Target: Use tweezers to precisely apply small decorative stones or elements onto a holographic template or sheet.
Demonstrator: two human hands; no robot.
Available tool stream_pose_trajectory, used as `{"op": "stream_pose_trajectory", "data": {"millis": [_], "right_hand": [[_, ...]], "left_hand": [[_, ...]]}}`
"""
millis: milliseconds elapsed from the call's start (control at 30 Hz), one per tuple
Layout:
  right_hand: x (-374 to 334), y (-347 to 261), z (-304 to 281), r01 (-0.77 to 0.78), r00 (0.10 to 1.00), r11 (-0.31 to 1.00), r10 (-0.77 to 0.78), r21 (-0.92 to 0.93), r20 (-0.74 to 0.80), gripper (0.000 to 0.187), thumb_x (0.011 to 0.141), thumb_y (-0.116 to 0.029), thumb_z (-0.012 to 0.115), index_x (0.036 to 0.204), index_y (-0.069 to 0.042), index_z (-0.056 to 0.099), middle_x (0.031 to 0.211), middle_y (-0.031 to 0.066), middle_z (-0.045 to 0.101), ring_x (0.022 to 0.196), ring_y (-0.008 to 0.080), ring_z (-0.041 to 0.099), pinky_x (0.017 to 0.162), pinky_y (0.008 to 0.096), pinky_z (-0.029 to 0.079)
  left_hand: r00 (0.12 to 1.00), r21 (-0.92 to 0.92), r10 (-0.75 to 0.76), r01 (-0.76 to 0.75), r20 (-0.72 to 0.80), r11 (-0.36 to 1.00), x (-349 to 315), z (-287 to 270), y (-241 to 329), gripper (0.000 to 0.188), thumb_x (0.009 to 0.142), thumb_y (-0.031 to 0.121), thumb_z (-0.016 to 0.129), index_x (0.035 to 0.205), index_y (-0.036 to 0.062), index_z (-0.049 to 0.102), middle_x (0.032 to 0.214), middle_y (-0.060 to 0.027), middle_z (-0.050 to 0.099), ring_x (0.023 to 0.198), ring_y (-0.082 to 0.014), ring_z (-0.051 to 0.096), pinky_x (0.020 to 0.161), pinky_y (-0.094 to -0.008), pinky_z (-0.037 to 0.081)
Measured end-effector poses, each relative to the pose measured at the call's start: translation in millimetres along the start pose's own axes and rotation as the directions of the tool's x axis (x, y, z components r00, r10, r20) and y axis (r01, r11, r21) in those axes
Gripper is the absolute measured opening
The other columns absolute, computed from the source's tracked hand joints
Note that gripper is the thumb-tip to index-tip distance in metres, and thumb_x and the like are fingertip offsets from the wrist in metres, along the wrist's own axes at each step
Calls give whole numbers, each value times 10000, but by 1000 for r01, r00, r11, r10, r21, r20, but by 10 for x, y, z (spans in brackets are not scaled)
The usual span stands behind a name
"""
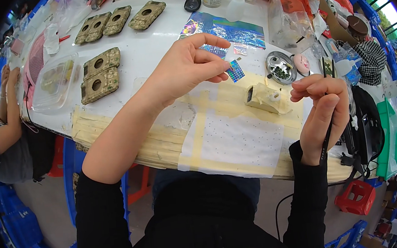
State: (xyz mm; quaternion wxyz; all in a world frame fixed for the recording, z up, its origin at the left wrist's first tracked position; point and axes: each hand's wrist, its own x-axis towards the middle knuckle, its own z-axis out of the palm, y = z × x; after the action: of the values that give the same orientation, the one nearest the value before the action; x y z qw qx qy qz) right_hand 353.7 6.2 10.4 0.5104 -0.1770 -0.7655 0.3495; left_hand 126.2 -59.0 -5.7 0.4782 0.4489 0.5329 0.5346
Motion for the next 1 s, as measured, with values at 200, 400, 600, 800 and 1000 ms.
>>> {"op": "stream_pose_trajectory", "data": {"millis": [200,400,600,800,1000], "right_hand": [[-2,-2,0,-8,1000,1000,8,-3,-2,467,979,-457,410,897,-1,471,808,164,605,662,180,569,627,284,485],[2,-9,2,-8,1000,1000,8,-2,2,468,979,-455,410,898,2,470,813,167,605,664,182,571,631,287,487],[1,-2,-10,-1,1000,1000,1,1,0,464,982,-449,409,899,3,472,811,168,605,664,182,573,628,286,489],[-4,7,-21,18,1000,998,-17,60,-12,428,983,-403,437,893,12,492,829,156,621,672,158,571,643,272,485],[-5,-34,-23,18,1000,1000,-18,10,-4,464,980,-452,412,896,1,472,810,168,610,652,177,572,622,283,488]], "left_hand": [[1000,-8,4,-4,-1,1000,0,-5,1,417,828,136,682,1186,-18,534,811,-53,695,743,-69,638,722,-225,532],[1000,6,8,-8,-7,1000,10,-16,-11,419,824,138,684,1185,-18,537,799,-51,692,741,-75,639,728,-230,530],[999,91,-7,12,-47,996,66,-72,-72,417,813,129,691,1179,-7,545,780,-44,681,729,-84,633,728,-233,528],[997,132,-29,39,-75,991,94,-64,-131,421,806,97,688,1185,-7,536,784,-40,652,734,-88,623,727,-234,530],[996,147,-48,58,-70,987,141,-30,-194,411,813,80,679,1186,-7,531,799,-48,647,742,-93,627,726,-229,533]]}}
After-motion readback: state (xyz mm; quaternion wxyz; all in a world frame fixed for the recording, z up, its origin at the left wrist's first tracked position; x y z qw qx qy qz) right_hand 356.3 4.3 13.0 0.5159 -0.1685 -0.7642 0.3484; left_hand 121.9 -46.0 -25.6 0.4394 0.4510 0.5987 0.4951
